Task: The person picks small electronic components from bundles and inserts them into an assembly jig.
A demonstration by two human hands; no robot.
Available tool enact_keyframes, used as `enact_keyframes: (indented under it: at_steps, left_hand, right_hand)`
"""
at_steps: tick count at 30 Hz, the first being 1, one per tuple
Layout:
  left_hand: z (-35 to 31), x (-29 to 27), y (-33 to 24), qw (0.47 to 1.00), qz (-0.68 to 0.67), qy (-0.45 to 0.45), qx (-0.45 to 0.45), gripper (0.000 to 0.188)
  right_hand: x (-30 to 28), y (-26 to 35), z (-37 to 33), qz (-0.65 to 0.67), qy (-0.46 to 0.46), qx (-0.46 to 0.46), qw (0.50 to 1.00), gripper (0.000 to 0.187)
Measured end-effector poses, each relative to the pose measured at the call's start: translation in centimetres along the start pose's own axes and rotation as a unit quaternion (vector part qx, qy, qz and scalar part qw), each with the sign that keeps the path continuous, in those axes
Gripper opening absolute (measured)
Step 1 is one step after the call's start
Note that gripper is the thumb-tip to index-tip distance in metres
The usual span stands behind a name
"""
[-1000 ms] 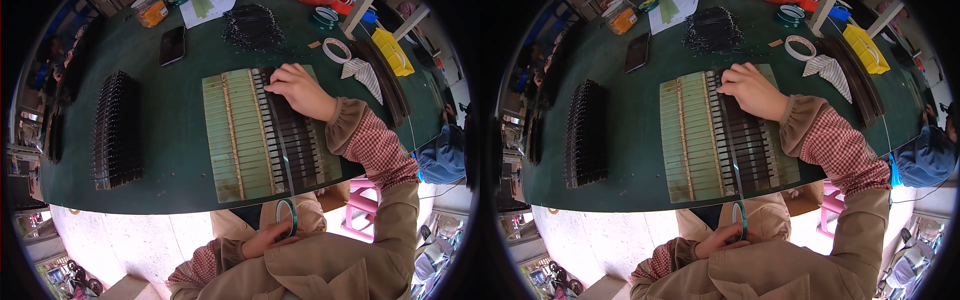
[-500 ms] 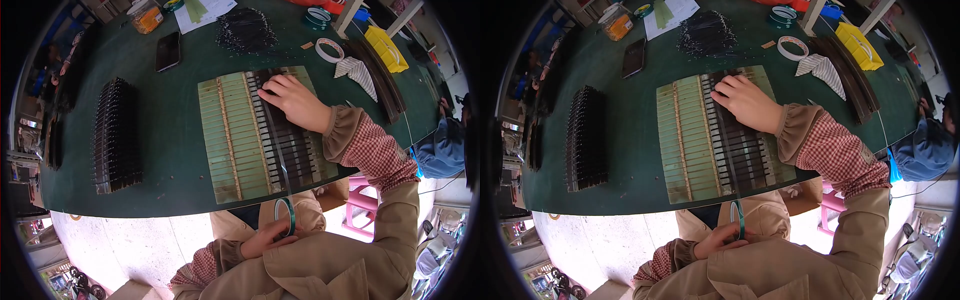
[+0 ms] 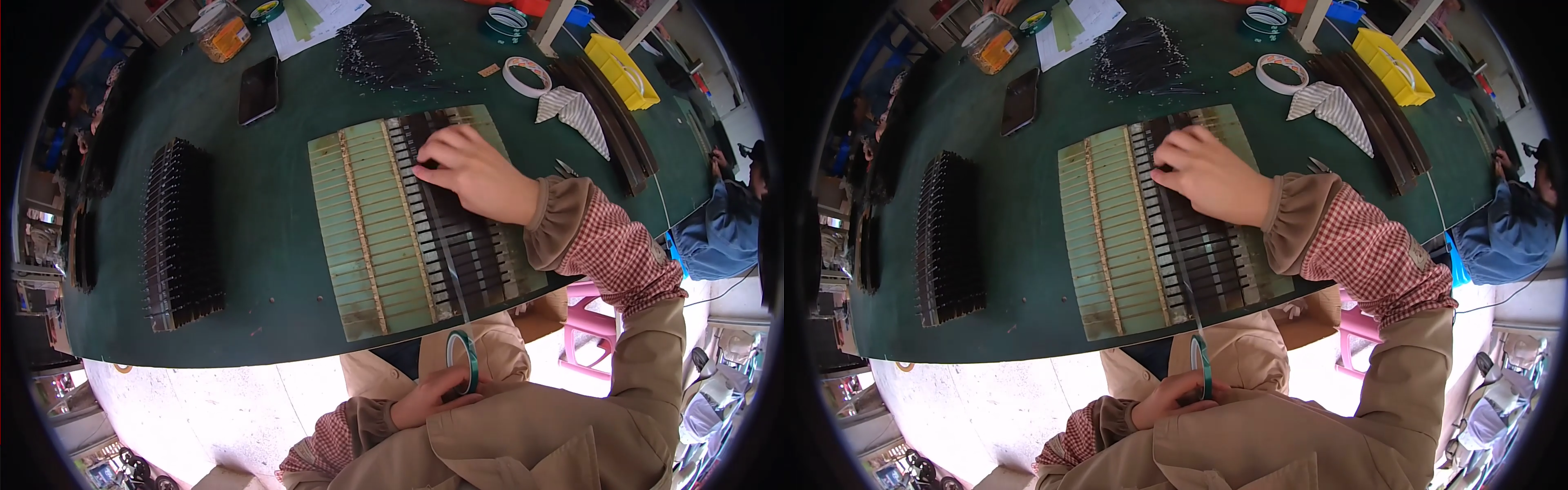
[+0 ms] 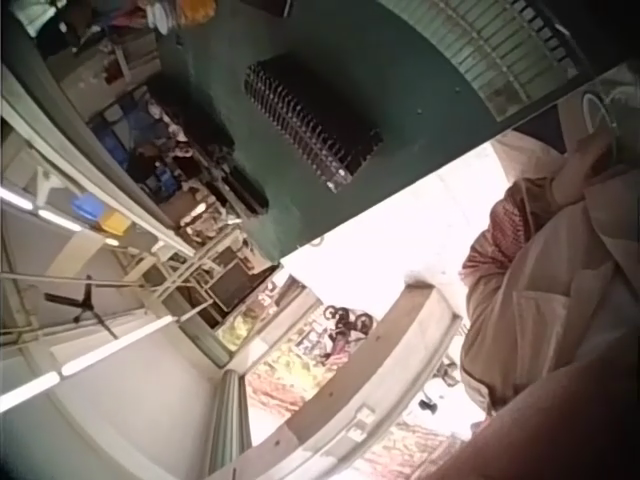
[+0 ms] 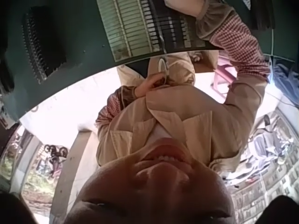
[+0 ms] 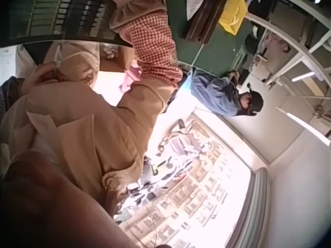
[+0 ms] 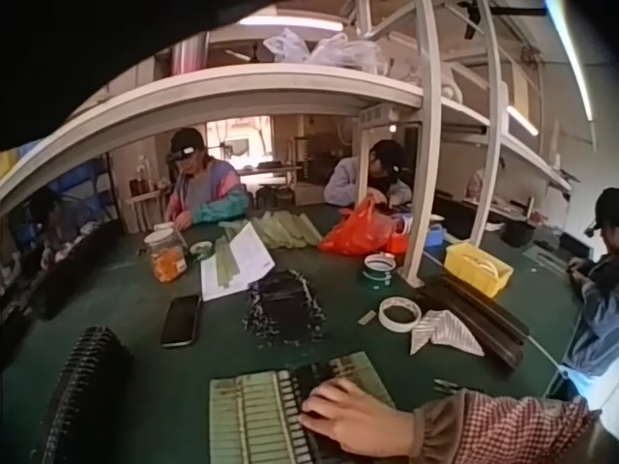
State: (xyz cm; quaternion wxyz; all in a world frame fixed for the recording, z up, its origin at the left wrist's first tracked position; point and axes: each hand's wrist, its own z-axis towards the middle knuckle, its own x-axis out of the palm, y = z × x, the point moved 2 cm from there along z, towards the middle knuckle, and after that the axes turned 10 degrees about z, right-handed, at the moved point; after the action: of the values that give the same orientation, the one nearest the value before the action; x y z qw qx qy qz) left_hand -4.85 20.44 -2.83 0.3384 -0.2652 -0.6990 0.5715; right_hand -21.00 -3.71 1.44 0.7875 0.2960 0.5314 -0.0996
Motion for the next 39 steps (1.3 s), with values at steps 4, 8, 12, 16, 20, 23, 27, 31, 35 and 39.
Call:
enact_keyframes:
  at_steps: [4, 8, 12, 16, 20, 23, 27, 31, 35, 39]
  left_hand:
    - [0.0, 0.1, 0.5, 1.0, -0.005, -0.007, 0.018, 0.029]
    - [-0.3, 0.3, 0.6, 1.0, -0.003, -0.002, 0.006, 0.029]
    - [-0.1, 0.3, 0.5, 1.0, -0.01, -0.009, 0.002, 0.029]
    - [0.3, 0.0, 0.2, 1.0, 0.001, -0.013, 0.02, 0.029]
    - [0.1, 0.1, 0.1, 0.999, 0.017, -0.017, 0.038, 0.03]
    - [0.4, 0.0, 0.0, 0.998, 0.026, -0.028, 0.056, 0.03]
    - [0.4, 0.1, 0.0, 0.998, 0.015, -0.036, 0.048, 0.029]
    - [0.2, 0.3, 0.3, 0.999, 0.018, -0.033, 0.029, 0.029]
    - [0.5, 0.4, 0.4, 0.995, 0.053, -0.053, 0.062, 0.029]
    - [0.4, 0.5, 0.4, 0.996, 0.041, -0.053, 0.054, 0.029]
  right_hand:
    - [-0.3, 0.8, -0.5, -0.027, -0.003, -0.004, 1.0, 0.053]
    - [-1.6, 1.2, -0.2, -0.052, -0.005, -0.032, 0.998, 0.052]
    - [0.0, 2.4, -0.7, -0.103, -0.037, -0.054, 0.992, 0.044]
    - [-2.2, 1.1, -0.9, -0.044, -0.043, -0.017, 0.998, 0.046]
    - [-0.4, 3.5, -1.6, -0.082, -0.008, -0.027, 0.996, 0.05]
    - [-0.9, 2.6, -1.8, -0.078, 0.002, -0.028, 0.997, 0.054]
    - [-1.0, 2.2, -1.9, 0.007, 0.013, 0.006, 1.0, 0.058]
    - [-0.1, 3.9, -2.4, -0.027, 0.023, -0.003, 0.999, 0.056]
    - [-1.6, 3.7, -2.2, -0.027, -0.001, -0.016, 0.999, 0.053]
    - [-0.9, 4.7, -2.8, -0.043, -0.004, -0.02, 0.999, 0.059]
